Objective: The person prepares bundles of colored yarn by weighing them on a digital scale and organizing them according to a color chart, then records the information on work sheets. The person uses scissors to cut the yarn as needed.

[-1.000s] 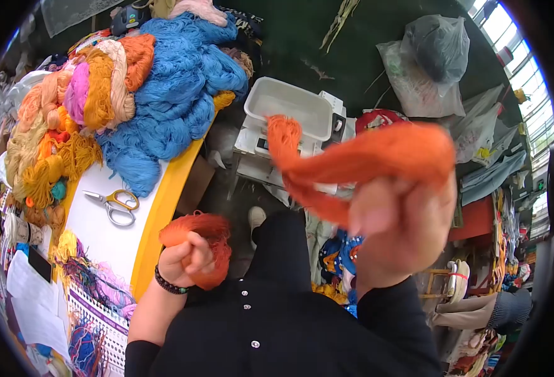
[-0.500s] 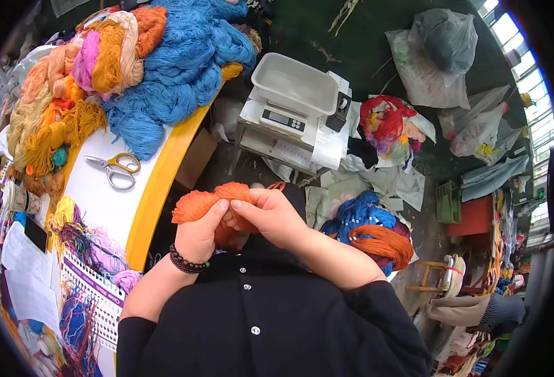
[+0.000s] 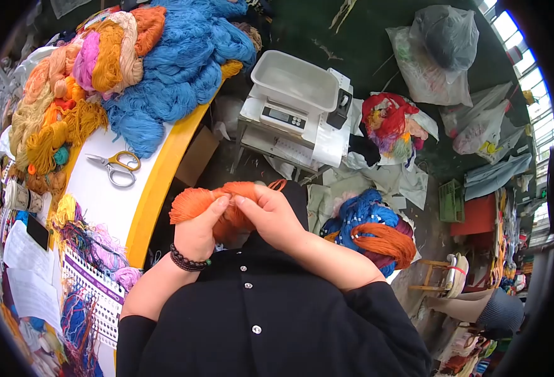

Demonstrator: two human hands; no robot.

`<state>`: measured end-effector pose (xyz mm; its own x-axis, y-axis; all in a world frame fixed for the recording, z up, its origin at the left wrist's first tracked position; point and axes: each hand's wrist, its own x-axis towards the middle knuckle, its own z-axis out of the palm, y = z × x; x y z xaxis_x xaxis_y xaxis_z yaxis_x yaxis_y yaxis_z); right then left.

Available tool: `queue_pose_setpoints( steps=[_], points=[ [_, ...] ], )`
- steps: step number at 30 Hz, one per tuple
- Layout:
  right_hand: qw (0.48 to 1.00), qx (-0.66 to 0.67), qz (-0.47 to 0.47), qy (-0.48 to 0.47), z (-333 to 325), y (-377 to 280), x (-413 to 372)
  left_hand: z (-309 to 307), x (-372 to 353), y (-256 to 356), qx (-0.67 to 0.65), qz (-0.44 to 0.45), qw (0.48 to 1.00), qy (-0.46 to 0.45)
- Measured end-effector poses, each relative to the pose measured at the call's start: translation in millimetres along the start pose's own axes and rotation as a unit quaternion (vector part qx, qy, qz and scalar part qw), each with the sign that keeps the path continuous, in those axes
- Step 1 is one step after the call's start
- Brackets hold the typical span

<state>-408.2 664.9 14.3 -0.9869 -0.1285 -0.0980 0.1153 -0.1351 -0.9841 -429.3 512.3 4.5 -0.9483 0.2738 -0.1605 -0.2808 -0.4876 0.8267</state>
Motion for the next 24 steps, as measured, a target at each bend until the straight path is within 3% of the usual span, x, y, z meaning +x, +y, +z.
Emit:
queue_pose_setpoints(
  steps=[1,3,4,6,8,9,11,13,15,17,19,21,22,23,24],
  points=[
    [0.994,0.111,0.01,0.018,-1.5,-1.4,0.5,-0.9,3.1,2.7,0.073,0.042,0.996,-0.018],
    [0.963,0.263,0.055,0.004,-17.5,-19.9,-0.9,-2.7,6.4,20.6,-0.122,-0.086,0.989,-0.018],
    [0.94,0.336,0.037,0.043,-29.8,-23.3,-5.0,-15.4,9.3,26.6,-0.256,-0.107,0.956,-0.095],
    [0.904,0.426,0.015,0.019,-74.2,-43.5,-27.4,-46.4,13.2,51.3,-0.407,-0.138,0.885,-0.177],
    [0.946,0.304,-0.064,0.095,-121.1,-67.9,-58.1,-81.0,18.2,84.9,-0.448,-0.119,0.866,-0.188],
    [0.96,0.179,-0.075,0.203,-141.2,-80.3,-72.8,-101.1,21.4,100.3,-0.424,-0.099,0.883,-0.174],
    [0.945,0.141,-0.1,0.279,-192.4,-91.7,-101.2,-144.3,27.9,125.2,-0.413,-0.06,0.9,-0.127],
    [0.917,0.156,-0.065,0.361,-244.8,-101.1,-130.8,-206.6,36.4,140.8,-0.399,0.004,0.916,-0.039],
    [0.894,0.124,-0.045,0.429,-299.9,-101.9,-162.2,-271.0,47.7,154.5,-0.427,0.026,0.904,-0.016],
    [0.859,0.11,-0.057,0.496,-358.0,-97.6,-195.3,-334.6,58.4,166.8,-0.377,0.07,0.914,0.133],
    [0.787,0.06,-0.062,0.61,-392.1,-102.9,-221.7,-438.1,73.9,176.5,-0.363,0.099,0.909,0.179],
    [0.744,-0.049,-0.06,0.664,-418.4,-107.6,-249.2,-424.5,79.4,176.6,-0.239,0.163,0.906,0.309],
    [0.748,-0.085,-0.069,0.655,-420.2,-112.1,-255.1,-416.5,81.9,176.8,-0.171,0.181,0.892,0.378],
    [0.757,-0.127,-0.064,0.638,-420.0,-116.3,-255.3,-380.2,78.0,176.9,-0.204,0.199,0.883,0.373],
    [0.768,-0.168,-0.077,0.613,-414.9,-119.7,-248.5,-371.3,77.1,176.5,-0.253,0.183,0.911,0.269]
  ],
)
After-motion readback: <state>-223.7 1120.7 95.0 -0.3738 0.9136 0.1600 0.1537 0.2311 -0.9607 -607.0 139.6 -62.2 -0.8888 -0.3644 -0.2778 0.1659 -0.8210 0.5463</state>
